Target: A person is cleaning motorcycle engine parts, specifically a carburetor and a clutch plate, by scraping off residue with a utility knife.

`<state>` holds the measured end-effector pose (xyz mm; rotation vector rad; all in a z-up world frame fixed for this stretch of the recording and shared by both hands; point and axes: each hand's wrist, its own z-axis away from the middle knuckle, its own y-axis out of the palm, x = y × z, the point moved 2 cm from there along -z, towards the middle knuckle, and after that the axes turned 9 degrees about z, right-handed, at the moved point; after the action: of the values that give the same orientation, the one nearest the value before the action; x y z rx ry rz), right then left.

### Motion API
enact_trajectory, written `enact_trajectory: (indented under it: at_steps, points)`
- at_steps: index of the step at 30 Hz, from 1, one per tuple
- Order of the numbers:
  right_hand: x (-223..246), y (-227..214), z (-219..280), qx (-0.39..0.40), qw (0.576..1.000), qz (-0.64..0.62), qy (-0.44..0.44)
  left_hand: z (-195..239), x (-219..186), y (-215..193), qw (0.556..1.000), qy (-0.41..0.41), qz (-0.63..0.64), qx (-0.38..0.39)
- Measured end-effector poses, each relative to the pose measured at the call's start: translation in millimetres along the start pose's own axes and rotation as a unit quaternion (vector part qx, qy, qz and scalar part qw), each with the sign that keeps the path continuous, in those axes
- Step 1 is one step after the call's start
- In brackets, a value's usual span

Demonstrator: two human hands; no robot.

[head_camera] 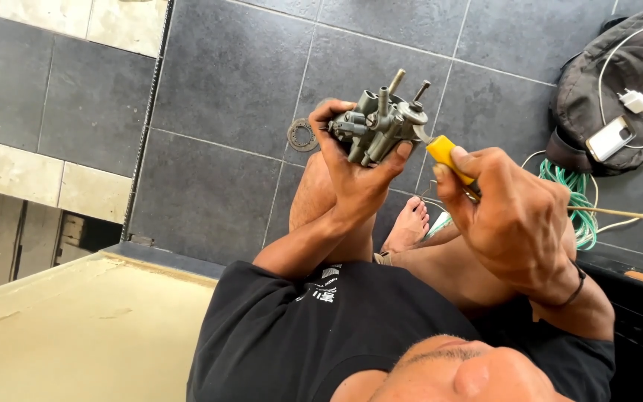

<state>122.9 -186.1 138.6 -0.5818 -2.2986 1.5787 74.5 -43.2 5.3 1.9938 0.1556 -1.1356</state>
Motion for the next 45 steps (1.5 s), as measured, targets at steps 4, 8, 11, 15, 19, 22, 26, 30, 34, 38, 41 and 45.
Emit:
enact_trajectory:
  at_steps: [4, 8, 11, 15, 19, 22, 26, 30, 34, 38, 41, 45]
  points:
    - [4.2, 1.0, -1.7, 0.014, 0.999, -0.014, -0.040, -1.1, -2.5, 1.1, 1.000, 0.008, -0.026, -0.001]
    - [2.6, 0.1, 0.1, -0.001, 1.000, 0.008, -0.010, -0.5, -2.7, 1.0, 1.000, 0.000, 0.001, 0.009]
    - [3.8, -0.6, -0.5, 0.001, 1.000, -0.006, -0.006, -1.9, -2.3, 1.1, 1.000, 0.009, 0.000, 0.012]
    - [2.0, -4.5, -0.2, 0.008, 1.000, 0.007, 0.004, -0.5, -2.7, 2.3, 1.000, 0.011, -0.004, 0.011]
    - [4.2, -2.1, 1.3, 0.033, 0.999, -0.012, -0.009, -0.7, -2.0, 1.8, 0.999, 0.018, -0.026, -0.007]
    - [3.3, -2.4, 0.9, 0.013, 1.000, 0.004, -0.001, -0.2, -2.0, 1.1, 1.000, 0.012, 0.020, 0.016]
    - [5.1, -1.6, 0.2, 0.013, 1.000, -0.007, -0.010, -0.8, -3.6, 1.3, 1.000, 0.022, -0.016, 0.003]
    - [3.8, -5.0, -1.4, 0.011, 1.000, 0.002, 0.004, -1.4, -3.8, 1.0, 1.000, 0.021, -0.012, 0.004]
    - [7.5, -1.9, 0.8, 0.013, 1.000, 0.002, -0.019, -0.5, -4.1, 0.0, 0.999, 0.033, -0.014, 0.007]
    - [5.6, -1.9, 1.0, 0.007, 1.000, 0.002, -0.007, 0.3, -3.9, -0.7, 0.999, 0.025, 0.008, 0.018]
    - [6.7, -0.8, 0.1, 0.010, 1.000, -0.001, -0.023, 0.1, -2.6, -1.1, 0.999, 0.031, -0.005, 0.011]
    - [4.2, -2.1, 0.4, 0.006, 1.000, -0.007, 0.012, 0.0, -6.4, 1.0, 1.000, 0.022, -0.016, 0.010]
